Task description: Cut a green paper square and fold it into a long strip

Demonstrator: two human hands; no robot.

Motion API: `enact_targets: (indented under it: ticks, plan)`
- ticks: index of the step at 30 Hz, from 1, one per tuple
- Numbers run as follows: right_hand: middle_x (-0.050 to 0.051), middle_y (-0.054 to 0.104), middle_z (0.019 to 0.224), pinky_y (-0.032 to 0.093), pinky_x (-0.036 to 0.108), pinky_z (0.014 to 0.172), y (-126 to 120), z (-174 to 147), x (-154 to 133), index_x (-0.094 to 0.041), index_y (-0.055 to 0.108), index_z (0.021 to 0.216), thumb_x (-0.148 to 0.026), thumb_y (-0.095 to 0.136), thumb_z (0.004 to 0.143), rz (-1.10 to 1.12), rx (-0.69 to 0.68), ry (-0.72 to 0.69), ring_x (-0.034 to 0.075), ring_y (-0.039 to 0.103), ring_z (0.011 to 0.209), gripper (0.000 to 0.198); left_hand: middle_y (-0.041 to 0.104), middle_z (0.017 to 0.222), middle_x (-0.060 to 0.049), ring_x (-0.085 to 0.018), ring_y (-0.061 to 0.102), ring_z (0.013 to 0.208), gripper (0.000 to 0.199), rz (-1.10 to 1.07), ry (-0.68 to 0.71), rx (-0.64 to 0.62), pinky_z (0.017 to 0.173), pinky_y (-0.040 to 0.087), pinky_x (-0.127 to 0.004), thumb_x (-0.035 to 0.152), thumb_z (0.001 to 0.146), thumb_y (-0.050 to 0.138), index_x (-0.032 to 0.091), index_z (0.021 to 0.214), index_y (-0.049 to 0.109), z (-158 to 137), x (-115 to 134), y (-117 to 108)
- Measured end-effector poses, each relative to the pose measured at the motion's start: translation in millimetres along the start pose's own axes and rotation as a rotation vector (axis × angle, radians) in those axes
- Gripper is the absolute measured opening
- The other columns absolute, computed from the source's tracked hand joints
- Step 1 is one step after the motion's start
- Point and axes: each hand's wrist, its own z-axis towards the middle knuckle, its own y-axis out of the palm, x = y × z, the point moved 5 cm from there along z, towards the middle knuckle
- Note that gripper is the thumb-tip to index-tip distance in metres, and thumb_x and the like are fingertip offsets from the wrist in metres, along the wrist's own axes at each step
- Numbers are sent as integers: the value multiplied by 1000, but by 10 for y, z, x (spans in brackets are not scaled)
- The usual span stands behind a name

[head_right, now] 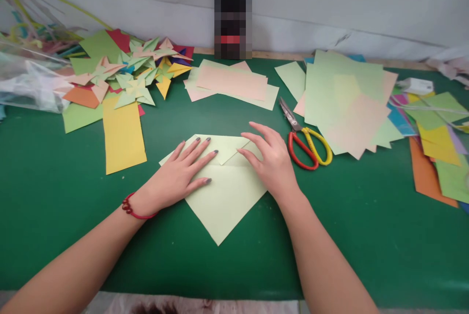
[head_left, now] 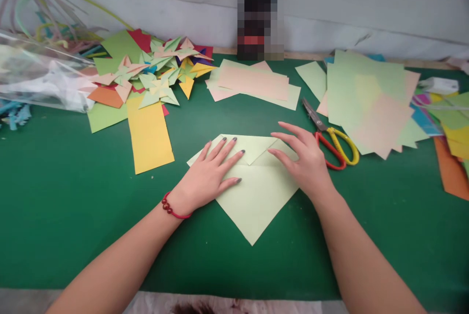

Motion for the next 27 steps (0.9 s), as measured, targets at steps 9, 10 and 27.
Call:
enact_targets:
  ticks: [9, 10, 27]
  plan:
    - [9, 43, 140, 35, 46, 105, 127, -65, -136, -22, 57, 118, -32, 53, 87, -49, -173, -88, 25, 37, 130, 33, 16, 153, -9, -28, 14, 140, 58, 49, -62, 7, 112, 15, -50, 51, 92, 32, 23, 143, 27, 57, -138, -58]
    - [9, 41, 142, 33, 47, 106, 151, -74, -160, -22, 57, 118, -33, 52, 87, -65, -204, -102, 25, 34, 132, 33, 16, 153, -9, -28, 14, 140, 59, 55, -59, 7, 112, 15, -50, 51, 92, 32, 22, 143, 27, 60, -142, -58]
    - [12, 54, 130, 38, 44, 102, -30, -109, -147, -16, 69, 98, -31, 51, 87, -275, -56, -15, 26, 48, 122, 25, 17, 153, -8, -27, 17, 139, 57, 78, -56, 3, 113, 15, -48, 50, 92, 33, 23, 142, 28, 62, -148, -66]
